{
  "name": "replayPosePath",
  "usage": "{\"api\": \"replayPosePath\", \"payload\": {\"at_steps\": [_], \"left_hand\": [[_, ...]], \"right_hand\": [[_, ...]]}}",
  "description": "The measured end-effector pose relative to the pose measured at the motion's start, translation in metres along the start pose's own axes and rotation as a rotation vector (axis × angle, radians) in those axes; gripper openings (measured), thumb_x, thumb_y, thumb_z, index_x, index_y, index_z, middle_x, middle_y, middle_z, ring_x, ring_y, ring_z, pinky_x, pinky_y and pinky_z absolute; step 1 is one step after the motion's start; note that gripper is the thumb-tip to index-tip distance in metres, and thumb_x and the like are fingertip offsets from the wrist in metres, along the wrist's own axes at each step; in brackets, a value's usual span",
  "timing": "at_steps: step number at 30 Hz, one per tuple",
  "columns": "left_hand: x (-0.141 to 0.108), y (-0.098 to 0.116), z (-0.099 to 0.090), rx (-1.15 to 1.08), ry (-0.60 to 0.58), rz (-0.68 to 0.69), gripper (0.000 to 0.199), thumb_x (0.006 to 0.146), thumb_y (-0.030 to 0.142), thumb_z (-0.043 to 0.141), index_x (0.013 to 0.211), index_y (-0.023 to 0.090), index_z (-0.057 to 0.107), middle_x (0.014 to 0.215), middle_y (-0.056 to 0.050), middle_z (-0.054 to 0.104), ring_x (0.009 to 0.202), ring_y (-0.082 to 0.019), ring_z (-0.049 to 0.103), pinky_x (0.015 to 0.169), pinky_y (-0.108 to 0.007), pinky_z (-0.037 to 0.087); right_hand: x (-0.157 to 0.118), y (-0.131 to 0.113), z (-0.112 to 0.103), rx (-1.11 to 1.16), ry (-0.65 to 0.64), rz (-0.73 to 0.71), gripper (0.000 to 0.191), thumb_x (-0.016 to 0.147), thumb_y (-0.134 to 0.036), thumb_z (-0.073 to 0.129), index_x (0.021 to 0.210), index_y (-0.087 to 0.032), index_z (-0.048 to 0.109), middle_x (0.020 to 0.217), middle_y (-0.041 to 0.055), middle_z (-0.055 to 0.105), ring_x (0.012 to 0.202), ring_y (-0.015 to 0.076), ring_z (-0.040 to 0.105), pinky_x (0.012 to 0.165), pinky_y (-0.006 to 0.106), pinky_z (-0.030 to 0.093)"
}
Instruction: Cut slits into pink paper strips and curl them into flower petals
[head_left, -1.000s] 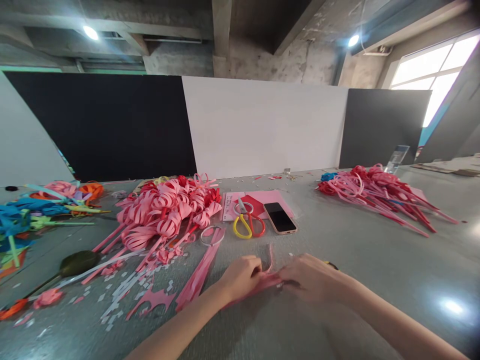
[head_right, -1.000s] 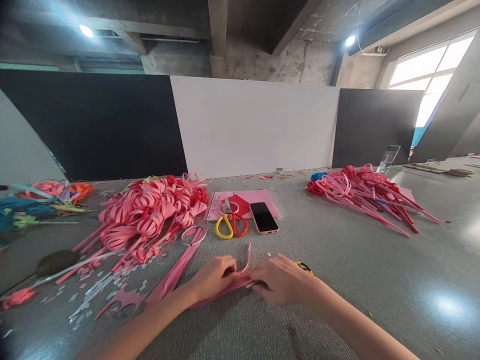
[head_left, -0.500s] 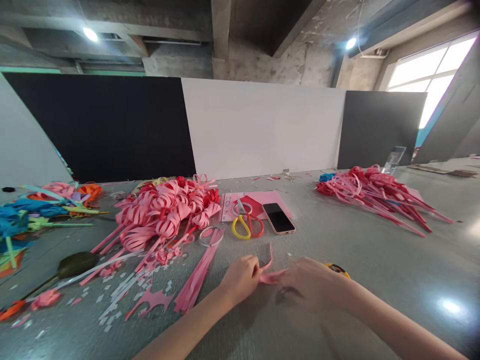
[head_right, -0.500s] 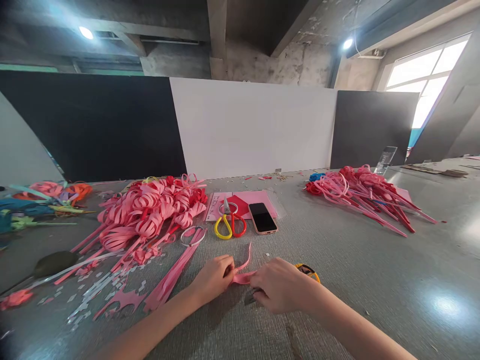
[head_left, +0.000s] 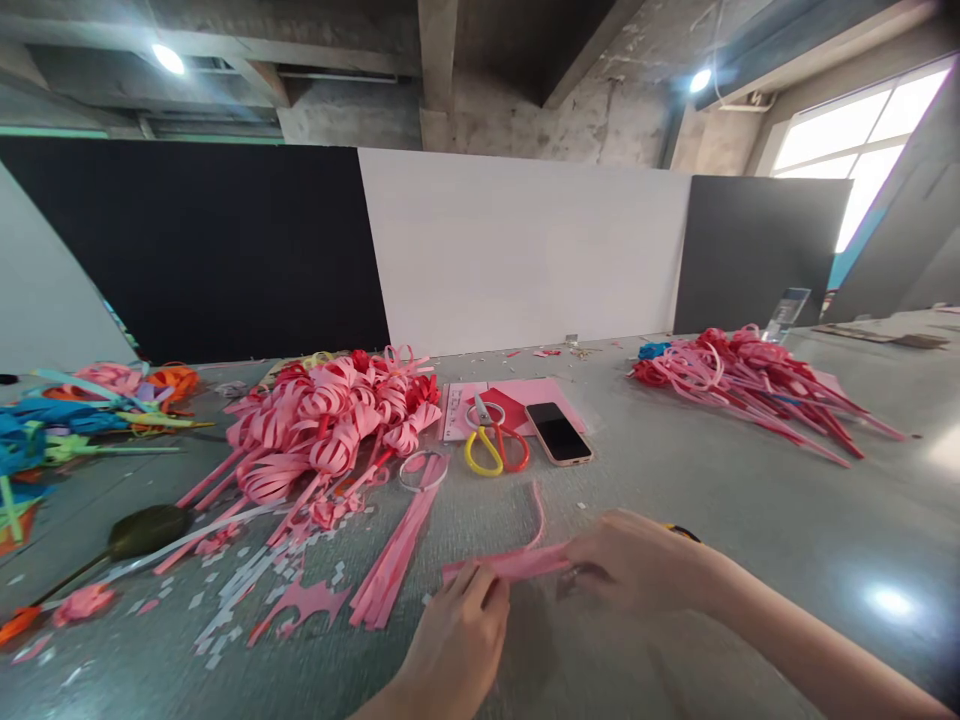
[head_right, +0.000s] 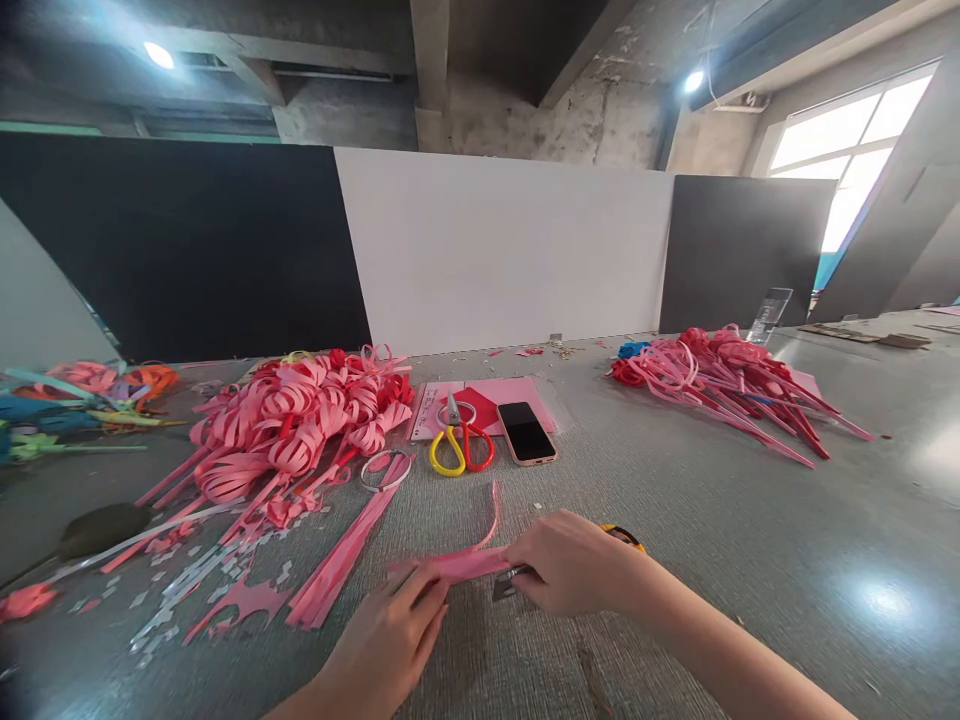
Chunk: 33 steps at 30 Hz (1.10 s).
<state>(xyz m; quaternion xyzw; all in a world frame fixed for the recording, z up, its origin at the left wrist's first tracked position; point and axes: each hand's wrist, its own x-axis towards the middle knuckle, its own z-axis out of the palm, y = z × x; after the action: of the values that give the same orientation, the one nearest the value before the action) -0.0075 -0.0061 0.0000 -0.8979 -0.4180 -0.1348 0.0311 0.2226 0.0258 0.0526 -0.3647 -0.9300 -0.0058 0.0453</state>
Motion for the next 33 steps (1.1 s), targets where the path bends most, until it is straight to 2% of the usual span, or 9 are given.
{"api": "replayPosePath", "payload": {"at_steps": [3,6,9,13,20,25,33], "left_hand": [[-0.001,-0.002,0.003,-0.089,0.058,-0.004,0.031,0.077,0.005,0.038,0.101,0.018,0.052,0.098,-0.007,0.053,0.092,-0.021,0.052,0.076,-0.035,0.048],[-0.001,-0.003,0.003,-0.153,0.074,-0.009,0.032,0.077,0.005,0.039,0.103,0.018,0.051,0.103,-0.007,0.052,0.097,-0.021,0.049,0.08,-0.036,0.046],[-0.001,-0.003,0.001,-0.167,0.069,-0.01,0.034,0.077,0.004,0.039,0.104,0.018,0.051,0.104,-0.007,0.052,0.099,-0.021,0.048,0.083,-0.037,0.045],[-0.002,-0.003,0.0,-0.178,0.065,-0.021,0.032,0.078,0.005,0.038,0.104,0.019,0.051,0.101,-0.006,0.053,0.096,-0.021,0.049,0.082,-0.038,0.045],[-0.001,-0.004,0.001,-0.206,0.072,-0.008,0.035,0.077,0.005,0.038,0.106,0.019,0.051,0.109,-0.007,0.051,0.099,-0.022,0.047,0.084,-0.041,0.044],[-0.001,-0.005,0.002,-0.208,0.063,-0.01,0.036,0.076,0.005,0.038,0.107,0.019,0.05,0.106,-0.006,0.051,0.098,-0.022,0.046,0.083,-0.04,0.044],[-0.001,-0.002,-0.001,-0.226,0.041,-0.013,0.034,0.076,0.004,0.038,0.104,0.02,0.051,0.099,-0.005,0.051,0.093,-0.02,0.046,0.081,-0.038,0.044]], "right_hand": [[0.006,-0.002,0.007,-0.024,0.03,-0.028,0.015,0.08,-0.022,0.043,0.074,-0.021,0.057,0.065,-0.0037,0.062,0.055,0.011,0.054,0.05,0.024,0.026],[0.017,-0.008,0.025,-0.154,0.157,0.076,0.017,0.084,-0.021,0.038,0.078,-0.02,0.054,0.068,-0.0017,0.062,0.056,0.0126,0.054,0.055,0.026,0.028],[0.023,-0.014,0.048,-0.291,0.276,0.137,0.014,0.081,-0.014,0.04,0.076,-0.018,0.052,0.069,0.0004,0.06,0.059,0.0147,0.054,0.059,0.029,0.028],[0.024,-0.015,0.066,-0.356,0.371,0.097,0.012,0.079,-0.01,0.041,0.078,-0.017,0.051,0.071,0.0011,0.059,0.063,0.015,0.053,0.065,0.031,0.027],[0.025,-0.015,0.059,-0.309,0.271,0.045,0.009,0.077,-0.016,0.042,0.078,-0.018,0.051,0.071,0.0015,0.059,0.062,0.0144,0.051,0.065,0.031,0.024],[0.028,-0.014,0.056,-0.289,0.207,0.03,0.009,0.077,-0.018,0.042,0.078,-0.018,0.051,0.071,0.0011,0.059,0.062,0.0146,0.051,0.064,0.031,0.022],[0.03,-0.013,0.056,-0.295,0.189,0.03,0.007,0.076,-0.017,0.044,0.077,-0.018,0.051,0.071,0.0009,0.06,0.066,0.015,0.052,0.064,0.03,0.023]]}}
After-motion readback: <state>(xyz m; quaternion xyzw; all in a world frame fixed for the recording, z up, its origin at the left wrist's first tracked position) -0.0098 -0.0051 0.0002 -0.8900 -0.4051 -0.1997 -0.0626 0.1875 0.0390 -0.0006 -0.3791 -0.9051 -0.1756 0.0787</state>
